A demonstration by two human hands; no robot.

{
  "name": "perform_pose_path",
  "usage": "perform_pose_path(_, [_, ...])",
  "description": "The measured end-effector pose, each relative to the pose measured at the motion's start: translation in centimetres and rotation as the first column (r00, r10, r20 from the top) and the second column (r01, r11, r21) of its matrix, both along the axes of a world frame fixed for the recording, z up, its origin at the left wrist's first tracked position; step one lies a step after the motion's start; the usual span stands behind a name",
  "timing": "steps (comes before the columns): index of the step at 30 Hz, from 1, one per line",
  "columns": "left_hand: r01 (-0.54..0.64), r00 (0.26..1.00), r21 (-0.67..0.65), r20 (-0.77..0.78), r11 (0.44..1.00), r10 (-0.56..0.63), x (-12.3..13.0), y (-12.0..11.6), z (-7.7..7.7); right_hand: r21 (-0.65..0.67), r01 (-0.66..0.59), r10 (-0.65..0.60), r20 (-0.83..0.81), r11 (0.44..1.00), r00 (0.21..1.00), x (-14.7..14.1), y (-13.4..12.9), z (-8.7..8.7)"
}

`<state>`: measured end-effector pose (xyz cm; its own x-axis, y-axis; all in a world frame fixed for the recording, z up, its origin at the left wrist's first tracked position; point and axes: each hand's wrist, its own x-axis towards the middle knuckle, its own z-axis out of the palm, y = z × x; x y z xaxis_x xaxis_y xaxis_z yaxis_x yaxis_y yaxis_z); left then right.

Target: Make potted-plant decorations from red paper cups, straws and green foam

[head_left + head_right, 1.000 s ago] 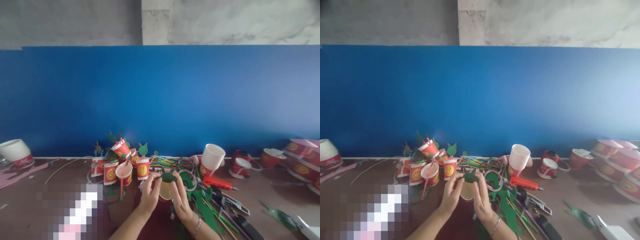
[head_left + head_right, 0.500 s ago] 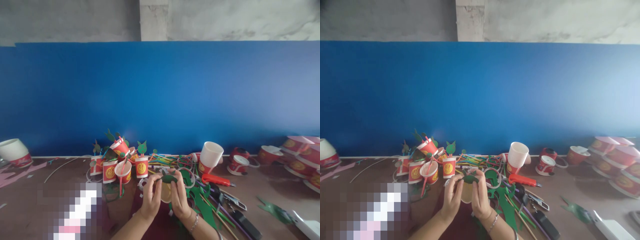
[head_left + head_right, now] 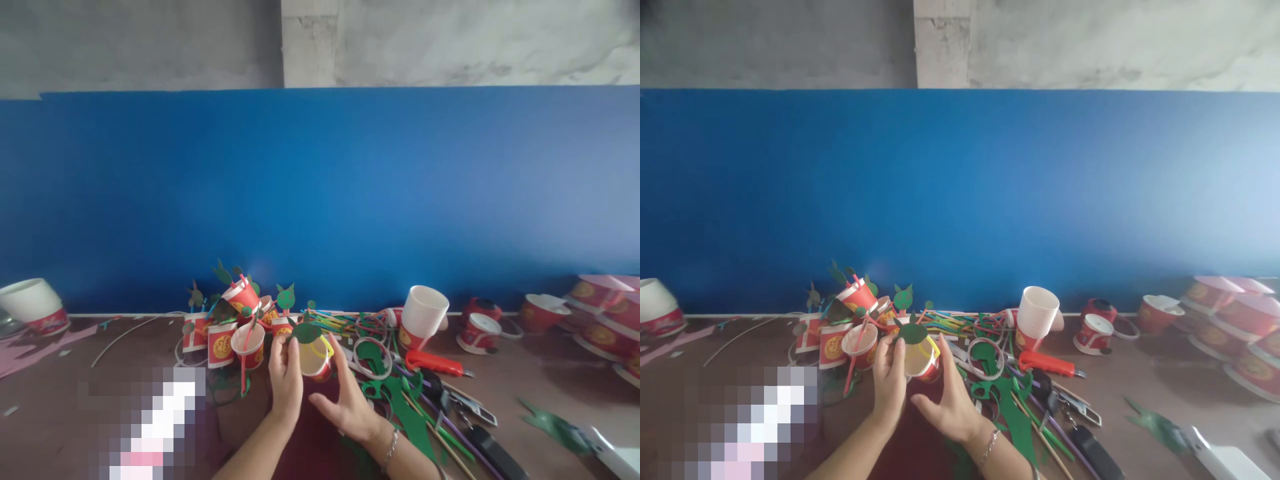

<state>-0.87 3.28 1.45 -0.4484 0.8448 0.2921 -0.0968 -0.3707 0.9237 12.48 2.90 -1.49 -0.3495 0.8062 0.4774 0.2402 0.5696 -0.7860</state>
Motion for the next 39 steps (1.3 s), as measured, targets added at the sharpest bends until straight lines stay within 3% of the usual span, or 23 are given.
perform_pose_path(5, [0.153, 0.988, -0.011, 0.03, 0.988, -0.153, 0.1, -0.1, 0.4, -0.015, 0.038, -0.038, -0.005, 0.999, 0.999, -0.6, 0.5, -0.3])
perform_pose_path(10, [0.262, 0.959, -0.029, -0.108, 0.965, -0.264, -0.5, 0.3, 0.4, 0.002, 0.056, -0.056, -0.033, 0.998, 0.998, -0.6, 0.6, 0.0])
perform_pose_path(15, [0.257, 0.919, 0.021, -0.315, 0.966, -0.237, -1.2, 0.6, 1.2, 0.02, 0.052, -0.052, -0.023, 0.998, 0.998, -0.3, 0.5, 0.3])
perform_pose_path(19, [0.308, 0.886, 0.089, -0.39, 0.947, -0.252, -1.2, 0.3, 1.6, 0.039, 0.038, -0.037, -0.031, 0.999, 0.999, -0.2, 0.6, 0.4])
perform_pose_path(23, [0.332, 0.889, 0.136, -0.375, 0.933, -0.262, -1.1, 0.0, 1.7, 0.015, 0.033, -0.032, -0.061, 0.999, 0.998, -0.2, 0.6, 0.3])
perform_pose_path(30, [0.389, 0.859, 0.097, -0.397, 0.916, -0.323, -1.2, 0.1, 1.8, 0.012, 0.036, -0.035, -0.045, 0.999, 0.998, -0.2, 0.5, 0.5])
perform_pose_path(34, [0.374, 0.886, -0.001, -0.293, 0.927, -0.358, -1.2, 0.4, 1.1, 0.01, 0.086, -0.085, -0.068, 0.996, 0.994, -0.1, 0.6, 0.1])
perform_pose_path(39, [0.322, 0.925, -0.029, -0.205, 0.946, -0.321, -1.3, 0.9, 0.1, -0.04, 0.036, -0.04, -0.117, 0.999, 0.992, 0.3, 0.5, -0.3])
